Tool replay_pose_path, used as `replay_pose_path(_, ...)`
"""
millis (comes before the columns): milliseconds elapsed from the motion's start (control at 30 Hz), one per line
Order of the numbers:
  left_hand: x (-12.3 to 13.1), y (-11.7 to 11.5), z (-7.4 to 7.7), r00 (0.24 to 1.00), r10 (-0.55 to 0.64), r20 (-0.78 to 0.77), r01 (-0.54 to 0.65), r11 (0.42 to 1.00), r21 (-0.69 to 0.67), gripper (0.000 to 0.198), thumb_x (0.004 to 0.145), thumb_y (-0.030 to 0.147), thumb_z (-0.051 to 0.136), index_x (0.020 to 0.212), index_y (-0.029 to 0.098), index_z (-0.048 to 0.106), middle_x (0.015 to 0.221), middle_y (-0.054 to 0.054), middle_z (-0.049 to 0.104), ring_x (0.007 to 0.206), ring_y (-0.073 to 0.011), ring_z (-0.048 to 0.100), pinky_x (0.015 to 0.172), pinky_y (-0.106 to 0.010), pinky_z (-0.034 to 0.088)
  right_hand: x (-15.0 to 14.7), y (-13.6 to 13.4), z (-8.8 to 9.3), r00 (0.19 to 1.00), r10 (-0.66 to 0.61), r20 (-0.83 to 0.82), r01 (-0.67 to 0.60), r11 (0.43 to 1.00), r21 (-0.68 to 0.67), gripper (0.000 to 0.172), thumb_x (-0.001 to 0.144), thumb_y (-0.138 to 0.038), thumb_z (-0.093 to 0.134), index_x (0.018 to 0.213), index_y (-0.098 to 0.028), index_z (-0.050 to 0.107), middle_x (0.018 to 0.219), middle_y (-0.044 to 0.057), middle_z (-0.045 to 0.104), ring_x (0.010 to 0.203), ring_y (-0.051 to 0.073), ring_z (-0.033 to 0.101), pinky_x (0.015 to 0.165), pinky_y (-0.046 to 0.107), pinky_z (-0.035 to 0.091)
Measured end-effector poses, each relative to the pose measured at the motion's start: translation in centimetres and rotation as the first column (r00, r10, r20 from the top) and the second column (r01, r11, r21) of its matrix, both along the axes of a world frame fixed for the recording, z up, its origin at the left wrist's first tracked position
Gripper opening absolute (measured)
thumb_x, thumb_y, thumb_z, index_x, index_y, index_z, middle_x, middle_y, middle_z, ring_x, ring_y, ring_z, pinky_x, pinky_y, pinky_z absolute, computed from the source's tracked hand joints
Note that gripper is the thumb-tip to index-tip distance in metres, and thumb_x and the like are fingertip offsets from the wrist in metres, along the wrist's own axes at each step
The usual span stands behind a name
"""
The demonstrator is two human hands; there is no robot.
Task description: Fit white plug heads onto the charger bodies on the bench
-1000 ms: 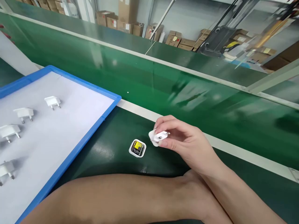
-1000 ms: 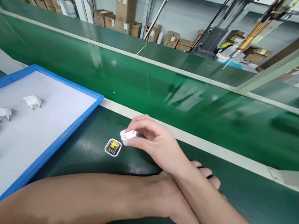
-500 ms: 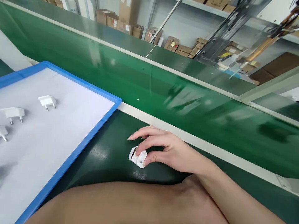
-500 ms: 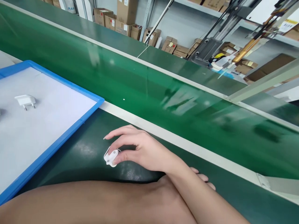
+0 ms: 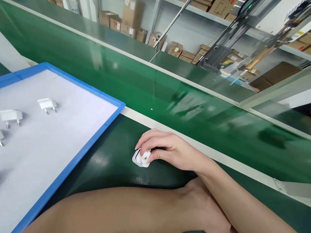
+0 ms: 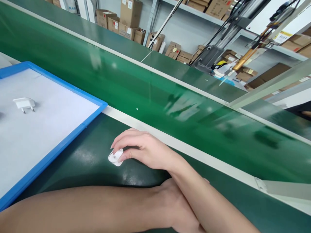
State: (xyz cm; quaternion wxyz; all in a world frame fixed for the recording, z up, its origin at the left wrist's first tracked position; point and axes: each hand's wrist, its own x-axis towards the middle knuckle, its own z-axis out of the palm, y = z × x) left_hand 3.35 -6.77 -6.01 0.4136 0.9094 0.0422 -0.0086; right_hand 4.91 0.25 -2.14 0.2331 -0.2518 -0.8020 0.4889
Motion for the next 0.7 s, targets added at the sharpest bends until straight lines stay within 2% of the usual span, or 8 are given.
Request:
replay_pose_path(133, -0.2, 0.4, 0.8, 0.999, -0.011, -0.033, 0.012, 1.000, 0.016, 0.034, 0.103, 0.040, 0.040, 0.123, 0.017, 0.054, 0.137, -0.003, 0.055, 0.118, -0.0246, 0.054, 0.092, -0.035, 0.048, 0.0, 0.4, 0.5, 0.998, 0.051, 0.037, -0.050, 0.999, -0.012, 0.020, 0.107, -0.026, 0.061, 0.100, -0.013, 0.074, 0.109, 0.009, 0.071, 0.102, 0.018, 0.064, 0.093, 0.028, 0.050)
replay_pose_path(300, 0.1, 0.1, 0.3, 1.000, 0.015, -0.005, -0.015, 1.000, -0.009, 0.036, 0.103, 0.041, 0.041, 0.127, 0.017, 0.053, 0.147, -0.004, 0.049, 0.120, -0.0257, 0.054, 0.089, -0.036, 0.050, -0.1, 0.5, 0.5, 0.996, 0.062, 0.060, -0.065, 0.997, 0.045, 0.024, 0.109, -0.029, 0.057, 0.101, -0.014, 0.073, 0.110, 0.010, 0.070, 0.103, 0.020, 0.063, 0.093, 0.030, 0.050)
replay_pose_path(433, -0.2, 0.1, 0.5, 0.999, 0.036, -0.019, -0.037, 0.998, -0.051, 0.035, 0.100, 0.039, 0.045, 0.123, 0.016, 0.057, 0.140, -0.006, 0.055, 0.113, -0.0268, 0.058, 0.087, -0.038, 0.051, -0.1, 0.5, 0.1, 0.998, 0.049, 0.047, -0.052, 0.996, 0.075, 0.024, 0.108, -0.033, 0.059, 0.102, -0.015, 0.074, 0.111, 0.011, 0.071, 0.107, 0.022, 0.063, 0.095, 0.034, 0.051)
replay_pose_path(567, -0.3, 0.1, 0.6, 0.999, -0.034, -0.014, 0.035, 0.998, 0.056, 0.037, 0.104, 0.038, 0.039, 0.126, 0.015, 0.058, 0.132, -0.005, 0.059, 0.114, -0.0265, 0.057, 0.090, -0.039, 0.050, -0.2, 0.5, -0.4, 0.999, 0.034, 0.034, -0.036, 0.998, 0.056, 0.016, 0.106, -0.027, 0.063, 0.103, -0.015, 0.073, 0.111, 0.010, 0.071, 0.104, 0.021, 0.065, 0.093, 0.033, 0.052)
replay_pose_path(700, 0.0, -0.4, 0.1, 0.997, -0.078, 0.029, 0.071, 0.982, 0.174, 0.046, 0.108, 0.040, 0.031, 0.139, 0.014, 0.053, 0.144, -0.006, 0.052, 0.129, -0.0298, 0.048, 0.100, -0.043, 0.046, -0.1, -0.8, -0.1, 0.996, -0.021, 0.090, 0.013, 0.996, 0.093, 0.007, 0.104, -0.018, 0.064, 0.101, -0.016, 0.070, 0.109, 0.008, 0.070, 0.097, 0.019, 0.065, 0.086, 0.030, 0.052)
